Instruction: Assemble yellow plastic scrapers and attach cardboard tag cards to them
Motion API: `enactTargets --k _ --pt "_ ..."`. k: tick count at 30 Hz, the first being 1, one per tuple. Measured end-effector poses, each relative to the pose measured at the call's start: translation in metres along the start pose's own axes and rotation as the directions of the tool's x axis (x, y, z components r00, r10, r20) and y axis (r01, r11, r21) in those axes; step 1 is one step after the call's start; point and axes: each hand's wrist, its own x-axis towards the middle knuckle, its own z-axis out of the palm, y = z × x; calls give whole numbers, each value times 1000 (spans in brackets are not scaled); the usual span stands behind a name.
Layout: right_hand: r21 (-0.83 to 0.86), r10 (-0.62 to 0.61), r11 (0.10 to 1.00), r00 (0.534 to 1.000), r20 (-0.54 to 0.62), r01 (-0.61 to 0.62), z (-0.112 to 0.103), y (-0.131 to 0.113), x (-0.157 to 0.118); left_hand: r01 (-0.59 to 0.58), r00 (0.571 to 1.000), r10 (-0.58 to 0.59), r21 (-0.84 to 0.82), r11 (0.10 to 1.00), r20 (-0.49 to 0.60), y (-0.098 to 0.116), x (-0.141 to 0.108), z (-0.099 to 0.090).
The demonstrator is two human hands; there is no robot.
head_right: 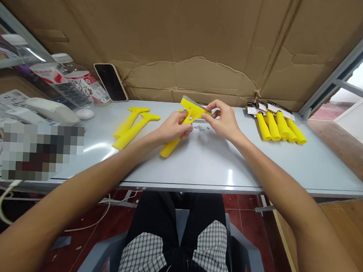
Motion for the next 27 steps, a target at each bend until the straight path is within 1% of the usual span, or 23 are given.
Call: enactTargets --k 3,6,10,13,15,17,20,22,27 --pt "-6 0 1000 1000 -14 0 1 0 0 1 1000 0 -9 1000 4 2 -1 0" --pt "25 10 1000 1000 -16 -10 0 0 0 14 1000 -13 -53 999 12 3 -1 0" --pt "63 36 997 999 4 -36 -2 2 2 33 999 -27 -190 981 31 1 2 2" --pt "58 56 997 998 -18 -55 -4 6 6 57 998 -53 -316 947 22 -3 5 4" --pt "16 56 998 997 -56 -55 -8 9 9 75 997 -77 -370 926 10 -5 6 4" --pt "-66 28 997 995 -95 -34 -14 12 12 85 996 -92 -399 913 0 -7 7 4" --pt "-152 -16 988 993 -114 -1 -19 13 14 91 995 -100 -420 903 -1 -9 8 3" --pt "-113 8 993 997 -82 -18 -19 13 13 95 995 -104 -419 903 1 -9 8 3" --pt "72 120 990 991 58 -125 -9 14 8 77 997 -77 -388 918 16 -7 7 7"
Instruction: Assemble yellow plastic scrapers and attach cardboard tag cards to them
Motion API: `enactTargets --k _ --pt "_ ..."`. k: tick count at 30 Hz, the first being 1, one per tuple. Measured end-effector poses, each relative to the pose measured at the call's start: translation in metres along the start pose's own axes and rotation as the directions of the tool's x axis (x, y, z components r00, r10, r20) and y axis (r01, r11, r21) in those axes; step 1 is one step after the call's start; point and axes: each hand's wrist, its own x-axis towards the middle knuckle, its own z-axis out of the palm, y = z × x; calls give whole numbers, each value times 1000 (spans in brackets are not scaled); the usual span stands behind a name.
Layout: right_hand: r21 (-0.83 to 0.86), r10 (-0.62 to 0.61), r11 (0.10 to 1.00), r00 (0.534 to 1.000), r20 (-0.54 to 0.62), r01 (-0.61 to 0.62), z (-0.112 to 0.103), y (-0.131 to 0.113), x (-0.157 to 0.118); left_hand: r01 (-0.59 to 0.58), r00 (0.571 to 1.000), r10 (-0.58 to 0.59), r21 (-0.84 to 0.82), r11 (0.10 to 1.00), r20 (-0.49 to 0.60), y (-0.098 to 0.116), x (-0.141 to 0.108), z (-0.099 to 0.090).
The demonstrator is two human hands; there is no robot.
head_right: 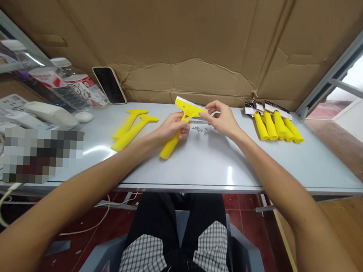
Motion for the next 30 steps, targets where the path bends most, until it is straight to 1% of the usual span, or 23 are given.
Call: enactTargets --k 2,5,9,11,12,13,14,15,16,17,18,19,20,22,24,26,28,30 --pt "34 23 999 999 22 -24 4 1 -2 2 1000 -2 -5 1000 14 -1 -1 2" --pt "74 43 996 998 41 -46 8 0 -4 41 999 -41 -17 999 26 -4 -1 5" --pt "67 69 995 996 62 -73 4 -3 -2 120 993 -119 -108 987 14 -6 -1 8" --pt "-16 69 998 996 48 -68 -6 -2 2 150 988 -153 -165 975 -4 -6 0 9" --pt "-94 57 994 998 31 -54 -13 -1 4 159 986 -165 -187 969 -17 -5 0 9" --pt "-207 28 978 1000 8 -26 -21 0 7 162 984 -173 -206 965 -36 -5 1 9" --pt "-361 -17 933 1000 -10 12 -30 3 10 163 983 -178 -221 962 -53 -5 1 8" --pt "-517 -51 855 999 9 49 -40 6 12 162 981 -182 -233 959 -68 -4 2 7" --pt "-643 -39 764 998 48 61 -48 10 14 159 980 -183 -243 957 -81 -4 3 6" --pt "-728 22 684 997 80 43 -55 13 16 154 979 -182 -250 956 -91 -4 3 5" --pt "-782 95 623 990 106 24 -61 17 18 147 979 -178 -257 955 -98 -4 4 3" --pt "-815 166 579 978 124 5 -65 20 19 139 980 -171 -262 955 -104 -5 4 2" --pt "-832 218 555 966 141 -4 -68 23 20 130 980 -164 -267 955 -110 -6 5 1" --pt "-835 252 550 951 177 10 -70 25 21 115 981 -153 -275 955 -120 -7 6 -2" --pt "-820 210 570 957 202 48 -71 24 22 116 978 -157 -276 954 -134 -8 6 -3" --pt "-795 146 603 970 196 70 -70 19 22 126 974 -171 -274 954 -147 -8 6 -4" --pt "-743 81 664 981 178 80 -69 12 20 140 970 -186 -261 955 -159 -7 6 -3" --pt "-650 9 752 985 172 107 -63 5 16 152 964 -195 -227 962 -179 -7 6 -1"
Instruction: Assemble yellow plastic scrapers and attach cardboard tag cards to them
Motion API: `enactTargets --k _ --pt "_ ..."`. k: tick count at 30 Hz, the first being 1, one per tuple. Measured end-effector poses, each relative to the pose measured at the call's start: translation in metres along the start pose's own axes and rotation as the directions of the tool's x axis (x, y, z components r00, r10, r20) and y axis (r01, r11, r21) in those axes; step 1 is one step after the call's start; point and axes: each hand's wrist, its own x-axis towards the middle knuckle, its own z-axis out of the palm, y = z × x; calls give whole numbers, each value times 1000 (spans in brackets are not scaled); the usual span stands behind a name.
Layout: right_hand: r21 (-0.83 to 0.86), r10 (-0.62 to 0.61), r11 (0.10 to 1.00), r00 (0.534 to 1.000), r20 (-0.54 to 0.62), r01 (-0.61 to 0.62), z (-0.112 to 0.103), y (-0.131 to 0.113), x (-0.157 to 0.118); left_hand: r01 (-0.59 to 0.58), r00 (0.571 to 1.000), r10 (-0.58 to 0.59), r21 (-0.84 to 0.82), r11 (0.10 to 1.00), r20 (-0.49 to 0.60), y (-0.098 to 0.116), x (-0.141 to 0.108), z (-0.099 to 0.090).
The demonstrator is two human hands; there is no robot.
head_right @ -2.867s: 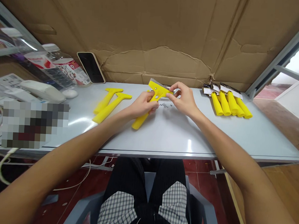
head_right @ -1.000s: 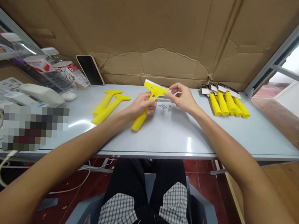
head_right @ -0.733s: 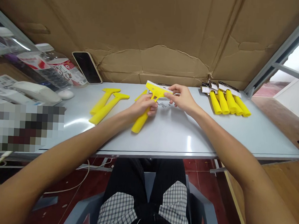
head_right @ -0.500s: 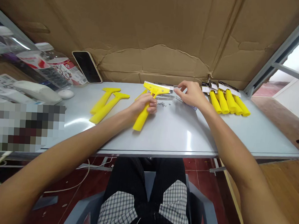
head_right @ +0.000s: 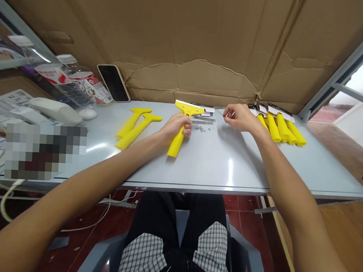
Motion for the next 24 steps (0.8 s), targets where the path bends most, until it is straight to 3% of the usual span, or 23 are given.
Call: enactTargets --k 3,5,11,24 --pt "179 -93 979 995 -37 99 4 -15 -5 -20 999 23 99 995 -24 -2 0 3" --pt "211 -141 967 990 -32 145 8 -22 -7 -38 999 42 156 987 -22 -4 0 5" --pt "71 -209 975 977 -45 212 12 -22 -4 -57 997 64 202 978 -31 -8 1 5" --pt "21 -276 960 955 -105 280 18 -20 -3 -131 990 141 347 929 -3 -2 -7 7"
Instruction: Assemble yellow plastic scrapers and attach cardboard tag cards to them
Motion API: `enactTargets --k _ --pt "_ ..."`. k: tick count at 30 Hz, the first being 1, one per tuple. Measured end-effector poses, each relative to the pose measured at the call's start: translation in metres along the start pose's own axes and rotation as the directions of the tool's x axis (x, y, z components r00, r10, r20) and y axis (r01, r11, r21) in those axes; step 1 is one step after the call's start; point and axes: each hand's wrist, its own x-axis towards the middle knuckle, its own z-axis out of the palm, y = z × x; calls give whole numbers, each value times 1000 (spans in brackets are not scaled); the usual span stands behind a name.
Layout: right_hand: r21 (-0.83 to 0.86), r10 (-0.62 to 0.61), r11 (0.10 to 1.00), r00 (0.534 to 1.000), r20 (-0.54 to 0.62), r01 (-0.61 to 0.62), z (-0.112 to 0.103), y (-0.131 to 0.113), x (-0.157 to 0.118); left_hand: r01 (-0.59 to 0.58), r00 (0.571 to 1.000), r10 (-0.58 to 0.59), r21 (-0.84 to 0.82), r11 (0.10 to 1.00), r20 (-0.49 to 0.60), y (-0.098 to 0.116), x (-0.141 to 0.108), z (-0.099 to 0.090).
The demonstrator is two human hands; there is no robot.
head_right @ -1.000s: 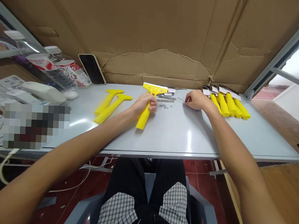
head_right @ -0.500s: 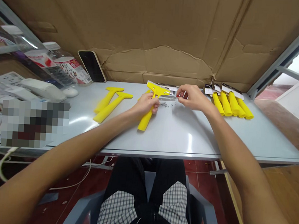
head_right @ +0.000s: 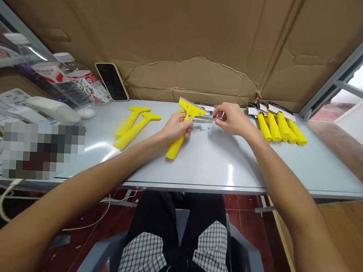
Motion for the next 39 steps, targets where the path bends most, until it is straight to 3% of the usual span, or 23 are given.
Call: enactTargets --k 9,14,22,30,36,39 --pt "-107 -49 994 988 -144 33 -3 -22 -6 -28 999 33 177 984 -22 -4 1 -4" --pt "-41 -75 997 974 -214 68 -5 -29 -4 -14 999 19 173 985 -29 -5 2 -4" --pt "49 -120 990 970 -211 133 -8 -38 -5 -25 999 29 158 987 -23 -7 5 -5" --pt "118 -26 991 951 -308 66 -3 -28 0 -36 999 37 164 986 -2 -7 4 -6" --pt "24 68 998 981 -181 -65 -9 -31 -3 6 1000 -3 135 991 -21 -10 5 -6" --pt "-11 100 995 979 -176 -103 -10 -28 -3 -2 1000 4 126 992 -15 -12 6 -7"
